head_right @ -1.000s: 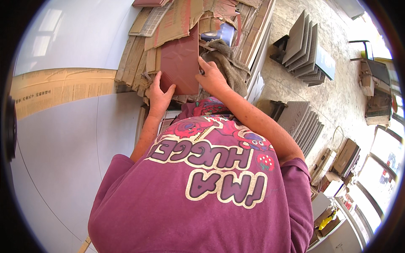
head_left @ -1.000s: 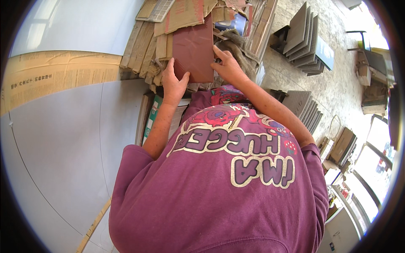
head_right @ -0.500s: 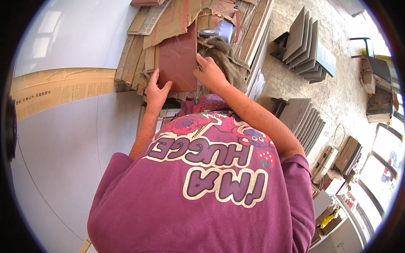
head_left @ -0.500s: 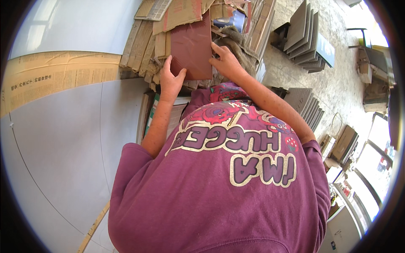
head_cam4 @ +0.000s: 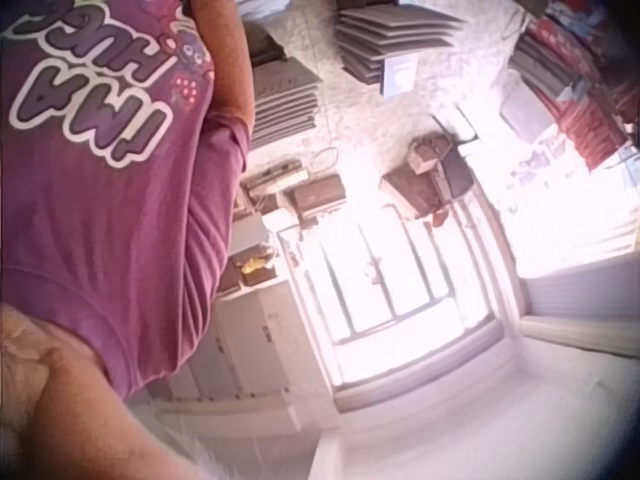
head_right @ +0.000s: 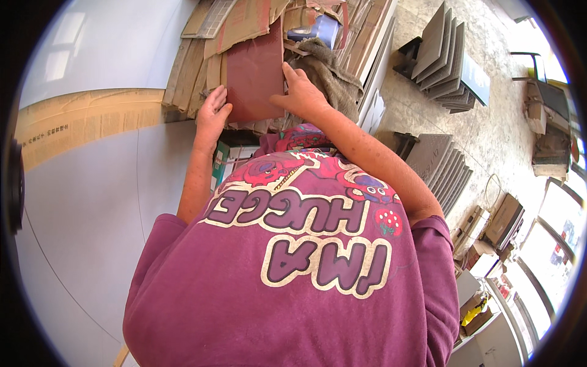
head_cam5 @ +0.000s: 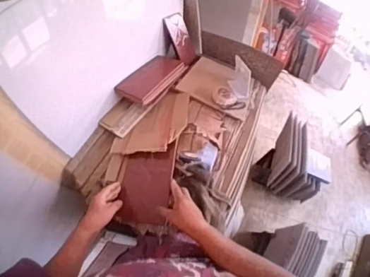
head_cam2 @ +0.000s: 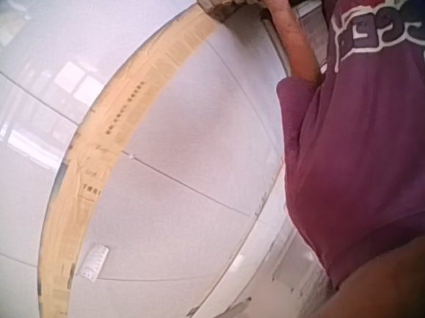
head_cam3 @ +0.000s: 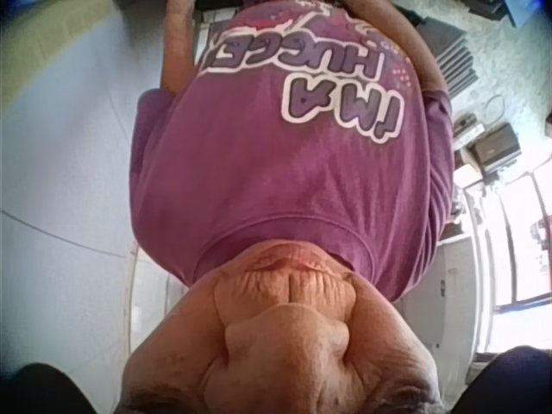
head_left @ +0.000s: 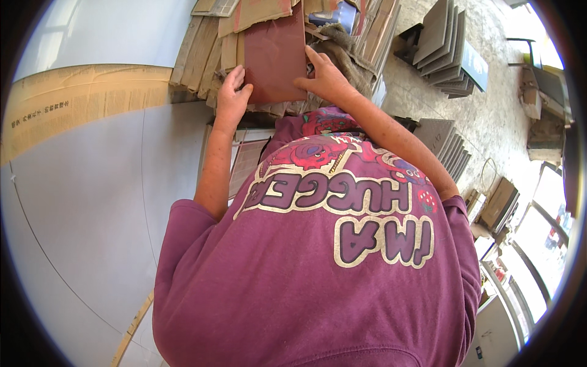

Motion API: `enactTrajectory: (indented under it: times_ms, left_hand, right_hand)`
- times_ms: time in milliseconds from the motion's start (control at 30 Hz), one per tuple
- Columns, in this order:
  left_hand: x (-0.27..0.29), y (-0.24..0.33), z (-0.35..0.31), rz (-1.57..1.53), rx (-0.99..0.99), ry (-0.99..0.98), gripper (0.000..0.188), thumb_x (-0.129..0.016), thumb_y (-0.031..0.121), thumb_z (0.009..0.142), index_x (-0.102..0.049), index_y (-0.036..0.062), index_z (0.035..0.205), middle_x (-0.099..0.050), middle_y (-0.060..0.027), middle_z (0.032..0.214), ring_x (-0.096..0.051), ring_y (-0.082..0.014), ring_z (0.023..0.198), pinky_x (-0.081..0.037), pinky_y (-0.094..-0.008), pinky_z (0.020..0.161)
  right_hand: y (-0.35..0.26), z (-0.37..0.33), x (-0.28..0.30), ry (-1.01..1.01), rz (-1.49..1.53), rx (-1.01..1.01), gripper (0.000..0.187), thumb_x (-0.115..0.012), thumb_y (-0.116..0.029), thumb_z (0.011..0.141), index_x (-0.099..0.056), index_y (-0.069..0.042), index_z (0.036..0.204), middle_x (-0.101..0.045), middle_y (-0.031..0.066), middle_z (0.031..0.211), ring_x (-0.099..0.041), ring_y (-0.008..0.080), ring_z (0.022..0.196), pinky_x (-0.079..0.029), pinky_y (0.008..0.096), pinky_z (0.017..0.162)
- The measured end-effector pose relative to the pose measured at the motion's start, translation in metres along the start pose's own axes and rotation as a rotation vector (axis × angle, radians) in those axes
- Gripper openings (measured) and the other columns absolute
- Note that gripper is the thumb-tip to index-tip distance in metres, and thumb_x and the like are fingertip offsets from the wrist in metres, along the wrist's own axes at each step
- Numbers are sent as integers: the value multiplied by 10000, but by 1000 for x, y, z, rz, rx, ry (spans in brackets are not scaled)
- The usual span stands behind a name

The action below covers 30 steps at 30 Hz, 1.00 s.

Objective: The person wipes a large white tile with a cloth, inspects several smaller brown tiles from a stack, and rearranges them.

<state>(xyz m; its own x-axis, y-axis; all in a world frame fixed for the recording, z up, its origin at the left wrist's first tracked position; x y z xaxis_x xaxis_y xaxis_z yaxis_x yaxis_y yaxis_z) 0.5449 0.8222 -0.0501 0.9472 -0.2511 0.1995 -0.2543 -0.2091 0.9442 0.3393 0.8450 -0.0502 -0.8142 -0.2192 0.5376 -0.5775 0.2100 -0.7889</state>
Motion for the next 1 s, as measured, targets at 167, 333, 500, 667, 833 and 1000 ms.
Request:
enactTrajectory:
  times_ms: [167,333,500,667,833,1000]
  left_hand:
    - [1,-1,-5,-79,71,-6,536,-490,-9,818,-300,-50,1318,-351,-227,1350,-340,-270,1270,-294,-319,1014]
    - [-4,-3,-9,-107,63,12,543,-490,-3,817,-288,-62,1318,-307,-237,1372,-296,-285,1293,-263,-336,1037]
    - [-5,2,-9,-122,84,38,530,-507,31,843,-296,-61,1320,-330,-243,1355,-308,-262,1287,-272,-320,1027]
    - [-6,6,-9,-194,110,33,532,-533,44,836,-317,-64,1310,-353,-238,1342,-338,-258,1268,-280,-317,1021]
    - [-9,1,-7,-183,106,34,539,-553,72,837,-325,-62,1307,-388,-226,1321,-393,-235,1218,-316,-301,989]
    - [-3,-3,-3,-205,150,43,541,-566,91,836,-334,-60,1301,-431,-211,1286,-445,-209,1156,-351,-282,945]
  right_hand:
    - [-18,-15,-1,-12,-214,53,1124,-757,-437,556,-125,-3,1377,-396,239,1222,-461,365,1112,-412,384,902]
    - [-25,-17,-1,-40,-271,92,1157,-785,-416,538,-107,9,1373,-397,254,1196,-464,373,1096,-420,389,890]
    - [-18,-10,-4,-3,-148,141,1166,-821,-327,513,-111,29,1367,-411,255,1153,-477,357,1057,-433,382,869]
    - [-19,-10,2,117,-109,265,1126,-816,-240,517,-132,31,1369,-428,229,1113,-494,327,995,-450,358,830]
    - [-16,-10,8,73,-20,217,1084,-793,-193,537,-143,-22,1389,-440,189,1061,-508,278,909,-458,331,786]
    - [-12,-11,7,62,25,198,1088,-786,-185,542,-130,-52,1400,-442,175,1047,-511,264,871,-456,328,772]
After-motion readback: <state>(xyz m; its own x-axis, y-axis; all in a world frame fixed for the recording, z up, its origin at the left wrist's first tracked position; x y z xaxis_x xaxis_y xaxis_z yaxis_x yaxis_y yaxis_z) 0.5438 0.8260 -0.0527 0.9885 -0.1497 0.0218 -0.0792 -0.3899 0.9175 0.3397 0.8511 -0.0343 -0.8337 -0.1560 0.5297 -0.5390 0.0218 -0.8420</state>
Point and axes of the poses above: each hand's wrist, its own z-axis towards the middle knuckle, its own x-axis out of the back of the hand, y = z × x, the point moved 10 cm from there along z, towards the middle knuckle
